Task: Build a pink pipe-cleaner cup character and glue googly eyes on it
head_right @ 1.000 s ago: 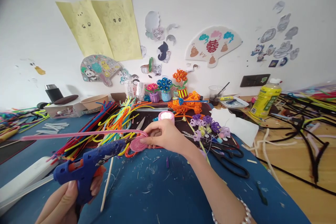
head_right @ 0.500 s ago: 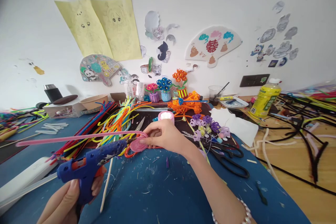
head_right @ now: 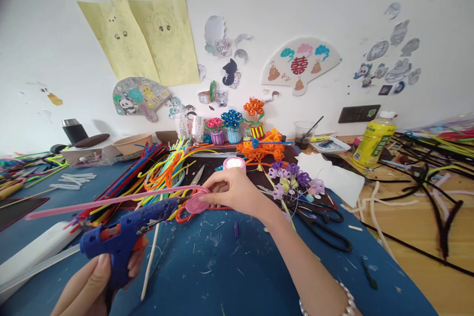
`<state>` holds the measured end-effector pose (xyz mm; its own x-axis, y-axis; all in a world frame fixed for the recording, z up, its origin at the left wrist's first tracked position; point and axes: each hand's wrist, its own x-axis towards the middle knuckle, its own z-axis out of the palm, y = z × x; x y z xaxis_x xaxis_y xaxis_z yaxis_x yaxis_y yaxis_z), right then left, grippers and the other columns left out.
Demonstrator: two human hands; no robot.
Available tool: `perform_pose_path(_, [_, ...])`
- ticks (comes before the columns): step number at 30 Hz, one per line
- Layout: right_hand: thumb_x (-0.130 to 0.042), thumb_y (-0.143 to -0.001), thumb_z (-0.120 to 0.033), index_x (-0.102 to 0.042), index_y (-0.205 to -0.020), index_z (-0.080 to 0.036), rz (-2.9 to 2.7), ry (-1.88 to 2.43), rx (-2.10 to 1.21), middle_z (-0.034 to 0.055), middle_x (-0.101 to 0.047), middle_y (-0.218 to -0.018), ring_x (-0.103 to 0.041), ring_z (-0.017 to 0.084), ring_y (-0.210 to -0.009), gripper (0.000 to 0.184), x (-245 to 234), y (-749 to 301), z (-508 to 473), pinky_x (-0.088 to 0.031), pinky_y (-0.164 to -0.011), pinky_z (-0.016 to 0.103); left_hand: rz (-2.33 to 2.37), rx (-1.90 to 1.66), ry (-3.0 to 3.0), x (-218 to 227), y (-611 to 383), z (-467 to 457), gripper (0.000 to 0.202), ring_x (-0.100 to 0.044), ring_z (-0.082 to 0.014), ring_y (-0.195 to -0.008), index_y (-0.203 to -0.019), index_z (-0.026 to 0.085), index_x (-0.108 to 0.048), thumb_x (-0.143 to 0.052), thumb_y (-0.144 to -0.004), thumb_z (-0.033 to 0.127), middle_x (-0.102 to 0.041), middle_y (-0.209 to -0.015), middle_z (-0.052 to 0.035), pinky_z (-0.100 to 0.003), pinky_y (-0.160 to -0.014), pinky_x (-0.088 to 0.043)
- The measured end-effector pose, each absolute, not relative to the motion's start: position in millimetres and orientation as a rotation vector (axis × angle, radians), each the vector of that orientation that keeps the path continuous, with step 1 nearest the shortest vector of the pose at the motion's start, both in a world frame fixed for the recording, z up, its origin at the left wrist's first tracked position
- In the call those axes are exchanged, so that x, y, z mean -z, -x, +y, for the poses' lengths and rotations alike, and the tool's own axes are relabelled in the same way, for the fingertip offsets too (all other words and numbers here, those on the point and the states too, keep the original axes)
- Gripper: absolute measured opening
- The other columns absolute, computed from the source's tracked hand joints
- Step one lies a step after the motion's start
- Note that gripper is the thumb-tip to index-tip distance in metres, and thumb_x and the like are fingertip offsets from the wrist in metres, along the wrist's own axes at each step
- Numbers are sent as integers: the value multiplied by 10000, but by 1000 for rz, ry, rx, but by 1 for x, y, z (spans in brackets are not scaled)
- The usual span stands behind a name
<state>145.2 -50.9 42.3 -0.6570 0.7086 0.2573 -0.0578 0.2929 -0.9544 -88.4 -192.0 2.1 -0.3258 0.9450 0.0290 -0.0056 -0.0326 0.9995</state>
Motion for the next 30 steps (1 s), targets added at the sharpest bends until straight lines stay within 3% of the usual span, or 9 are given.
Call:
perform_pose_path(6, [-806, -703, -469, -739, -770, -155, -1909, 604, -1333, 24, -689, -642, -624, 133, -559, 328, -44, -146, -52, -524, -540, 245, 1475, -1404, -1007, -2, 94, -191, 441, -407, -135, -368, -677, 207, -665, -576, -797, 622, -452, -416, 16, -245, -292, -347])
perform_pose_path(13, [-810, -702, -454, -741, -752, -161, -1902, 602, -1326, 18, -675, -632, -605, 123, -549, 305, -45, -147, -51, -516, -542, 244, 1474, -1373, -979, -4, 98, -190, 460, -401, -135, -361, -643, 200, -656, -600, -782, 635, -462, -418, 9, -263, -295, -358])
perform_pose_path(30, [-807, -713, -442, -740, -778, -160, -1893, 596, -1328, 19, -676, -632, -607, 124, -556, 297, -42, -149, -48, -519, -547, 244, 1324, -1353, -940, -3, 95, -184, 504, -370, -92, -355, -592, 180, -604, -625, -756, 656, -454, -403, 18, -198, -272, -315])
